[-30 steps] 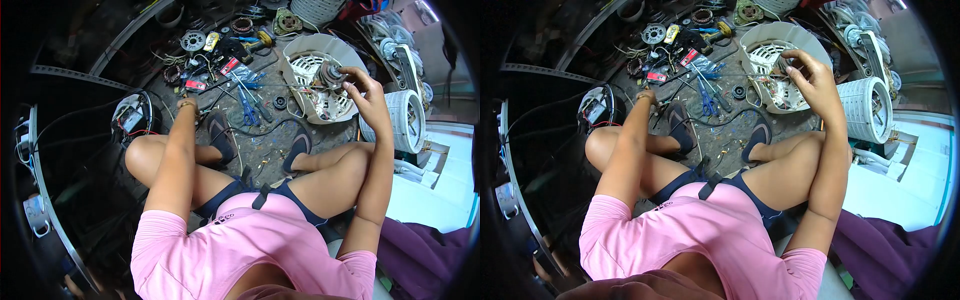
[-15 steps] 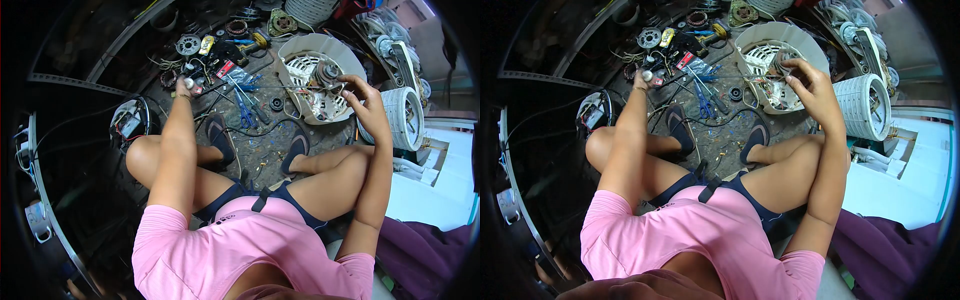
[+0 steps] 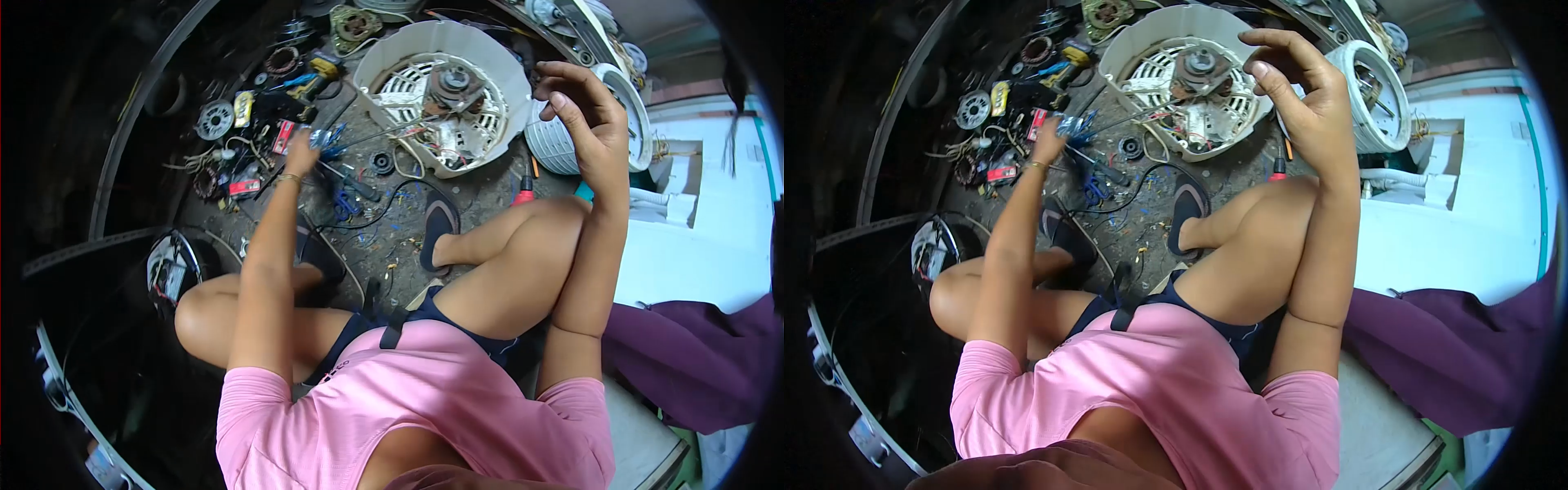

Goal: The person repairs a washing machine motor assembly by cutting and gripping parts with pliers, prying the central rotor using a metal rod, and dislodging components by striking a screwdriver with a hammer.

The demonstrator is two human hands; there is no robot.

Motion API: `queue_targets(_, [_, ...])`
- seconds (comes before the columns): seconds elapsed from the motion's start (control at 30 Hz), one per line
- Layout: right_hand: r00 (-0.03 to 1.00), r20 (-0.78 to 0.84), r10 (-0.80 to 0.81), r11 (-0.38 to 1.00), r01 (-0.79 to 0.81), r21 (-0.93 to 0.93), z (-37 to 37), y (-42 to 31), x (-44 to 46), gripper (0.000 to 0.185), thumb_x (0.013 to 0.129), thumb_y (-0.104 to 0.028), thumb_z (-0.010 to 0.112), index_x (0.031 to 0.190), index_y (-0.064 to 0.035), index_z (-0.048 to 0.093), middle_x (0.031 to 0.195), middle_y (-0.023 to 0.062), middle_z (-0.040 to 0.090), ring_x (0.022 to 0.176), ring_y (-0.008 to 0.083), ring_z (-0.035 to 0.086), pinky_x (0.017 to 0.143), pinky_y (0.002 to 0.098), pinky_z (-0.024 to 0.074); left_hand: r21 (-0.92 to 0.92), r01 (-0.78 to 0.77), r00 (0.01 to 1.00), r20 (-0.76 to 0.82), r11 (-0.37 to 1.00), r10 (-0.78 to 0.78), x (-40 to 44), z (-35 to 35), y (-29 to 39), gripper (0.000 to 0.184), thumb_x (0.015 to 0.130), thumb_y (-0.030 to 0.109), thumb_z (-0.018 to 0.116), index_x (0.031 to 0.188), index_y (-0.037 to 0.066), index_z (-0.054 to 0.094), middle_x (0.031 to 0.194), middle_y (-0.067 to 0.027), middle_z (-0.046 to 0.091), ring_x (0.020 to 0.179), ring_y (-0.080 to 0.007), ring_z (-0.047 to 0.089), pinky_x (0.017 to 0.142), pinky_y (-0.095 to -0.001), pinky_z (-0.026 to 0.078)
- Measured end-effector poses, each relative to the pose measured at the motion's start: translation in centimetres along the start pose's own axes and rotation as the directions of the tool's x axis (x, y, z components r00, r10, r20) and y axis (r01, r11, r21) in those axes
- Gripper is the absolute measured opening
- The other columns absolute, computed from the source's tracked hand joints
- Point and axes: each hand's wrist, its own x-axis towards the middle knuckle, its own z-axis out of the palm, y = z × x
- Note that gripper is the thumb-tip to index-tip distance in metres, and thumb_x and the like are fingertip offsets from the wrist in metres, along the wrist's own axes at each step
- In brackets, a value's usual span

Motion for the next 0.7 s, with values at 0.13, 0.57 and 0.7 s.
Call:
queue_targets(0.13, [0.999, -0.044, -0.015, 0.995, 0.01, -0.103, -1.6, 0.4, -0.5, 0.025, 0.085, -0.01, 0.06, 0.109, -0.0014, 0.063, 0.086, 0.0042, 0.063, 0.078, 0.0086, 0.057, 0.073, 0.0238, 0.0461, 0.127, -0.123, 0.957, 0.276, 0.984, 0.083, -0.5, 5.9, 9.0, 0.053, 0.08, 0.028, 0.066, 0.126, 0.011, 0.047, 0.128, -0.0131, 0.052, 0.121, -0.0338, 0.047, 0.1, -0.0486, 0.037])
queue_targets(0.57, [0.951, -0.092, 0.297, 0.93, -0.266, 0.255, -5.5, 12.4, 0.8, 0.034, 0.091, -0.025, 0.054, 0.12, -0.0064, 0.056, 0.096, 0.0084, 0.066, 0.082, 0.0141, 0.062, 0.079, 0.0315, 0.0484, -0.919, -0.065, 0.822, -0.271, 0.39, -0.501, 5.4, -8.8, 13.6, 0.022, 0.097, 0.028, 0.044, 0.09, 0.008, 0.051, 0.061, -0.0001, 0.043, 0.049, -0.011, 0.039, 0.049, -0.0286, 0.037])
queue_targets(0.7, [0.96, 0.243, 0.139, 0.99, -0.139, -0.014, 2.1, 17.5, 0.3, 0.05, 0.089, -0.025, 0.061, 0.132, -0.0066, 0.042, 0.117, 0.0104, 0.052, 0.097, 0.0165, 0.055, 0.087, 0.0306, 0.045, -0.966, -0.056, 0.948, 0.028, -0.251, -0.318, 8.3, -8.7, 28.2, 0.019, 0.097, 0.024, 0.046, 0.086, 0.008, 0.048, 0.058, 0.0053, 0.032, 0.05, -0.0081, 0.032, 0.052, -0.0266, 0.035])
